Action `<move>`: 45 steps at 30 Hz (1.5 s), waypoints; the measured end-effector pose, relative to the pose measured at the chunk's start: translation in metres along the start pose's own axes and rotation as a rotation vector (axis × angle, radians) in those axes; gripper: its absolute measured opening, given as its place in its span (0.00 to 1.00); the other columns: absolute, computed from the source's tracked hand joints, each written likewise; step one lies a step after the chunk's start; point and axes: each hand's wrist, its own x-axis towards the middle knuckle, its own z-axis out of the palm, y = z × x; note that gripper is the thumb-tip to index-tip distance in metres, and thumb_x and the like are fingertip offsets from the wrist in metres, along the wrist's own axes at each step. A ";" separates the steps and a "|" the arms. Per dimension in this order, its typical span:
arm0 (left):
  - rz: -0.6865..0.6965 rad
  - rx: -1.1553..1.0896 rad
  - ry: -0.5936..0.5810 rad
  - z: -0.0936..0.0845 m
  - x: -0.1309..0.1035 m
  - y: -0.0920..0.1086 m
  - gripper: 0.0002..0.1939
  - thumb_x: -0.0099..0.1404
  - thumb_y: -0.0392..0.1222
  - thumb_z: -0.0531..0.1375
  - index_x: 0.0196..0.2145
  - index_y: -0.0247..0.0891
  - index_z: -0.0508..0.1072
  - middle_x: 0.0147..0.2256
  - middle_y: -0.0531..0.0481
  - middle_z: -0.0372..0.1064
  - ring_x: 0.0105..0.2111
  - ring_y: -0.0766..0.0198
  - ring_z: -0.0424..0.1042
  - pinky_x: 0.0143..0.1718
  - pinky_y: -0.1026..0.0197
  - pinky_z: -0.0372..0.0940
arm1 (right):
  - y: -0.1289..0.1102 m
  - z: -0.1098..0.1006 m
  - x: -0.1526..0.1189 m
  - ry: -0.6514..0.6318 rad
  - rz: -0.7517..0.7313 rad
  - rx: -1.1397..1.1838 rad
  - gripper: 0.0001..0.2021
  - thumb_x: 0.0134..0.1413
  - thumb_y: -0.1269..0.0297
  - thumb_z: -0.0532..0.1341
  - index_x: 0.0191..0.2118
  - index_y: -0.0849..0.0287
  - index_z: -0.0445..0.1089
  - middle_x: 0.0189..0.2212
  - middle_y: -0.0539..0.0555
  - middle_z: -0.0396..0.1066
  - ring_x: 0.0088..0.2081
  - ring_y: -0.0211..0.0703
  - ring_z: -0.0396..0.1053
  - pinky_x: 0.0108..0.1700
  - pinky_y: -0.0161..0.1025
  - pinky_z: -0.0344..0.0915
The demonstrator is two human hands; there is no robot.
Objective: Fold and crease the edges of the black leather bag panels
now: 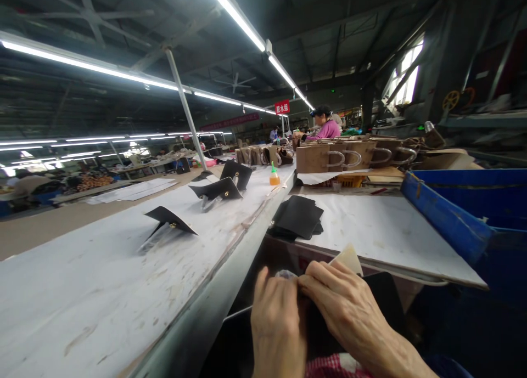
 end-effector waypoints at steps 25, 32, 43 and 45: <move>0.064 -0.287 0.090 -0.028 0.005 -0.029 0.12 0.64 0.23 0.60 0.41 0.36 0.71 0.31 0.56 0.71 0.32 0.72 0.72 0.58 0.58 0.63 | 0.047 -0.040 -0.020 0.209 0.691 0.632 0.18 0.57 0.49 0.65 0.27 0.60 0.71 0.31 0.54 0.70 0.29 0.39 0.68 0.28 0.31 0.65; 0.041 -0.192 0.053 -0.015 0.006 -0.017 0.19 0.66 0.24 0.59 0.53 0.37 0.71 0.34 0.54 0.74 0.35 0.73 0.74 0.56 0.64 0.64 | 0.042 -0.040 -0.021 0.200 0.834 0.625 0.19 0.53 0.47 0.66 0.29 0.60 0.71 0.26 0.52 0.67 0.27 0.39 0.64 0.25 0.31 0.62; 0.039 -0.154 0.126 -0.008 0.007 -0.006 0.18 0.65 0.21 0.58 0.51 0.31 0.72 0.28 0.54 0.70 0.30 0.71 0.70 0.53 0.56 0.67 | 0.038 -0.039 -0.021 0.201 0.842 0.491 0.20 0.54 0.45 0.65 0.27 0.59 0.70 0.24 0.50 0.65 0.25 0.37 0.61 0.24 0.31 0.59; 0.067 -0.227 0.068 -0.011 0.007 -0.006 0.17 0.64 0.21 0.58 0.49 0.33 0.72 0.27 0.56 0.69 0.28 0.73 0.69 0.53 0.57 0.68 | 0.037 -0.038 -0.017 0.198 0.871 0.494 0.21 0.54 0.44 0.64 0.26 0.59 0.69 0.23 0.50 0.64 0.24 0.37 0.60 0.23 0.31 0.58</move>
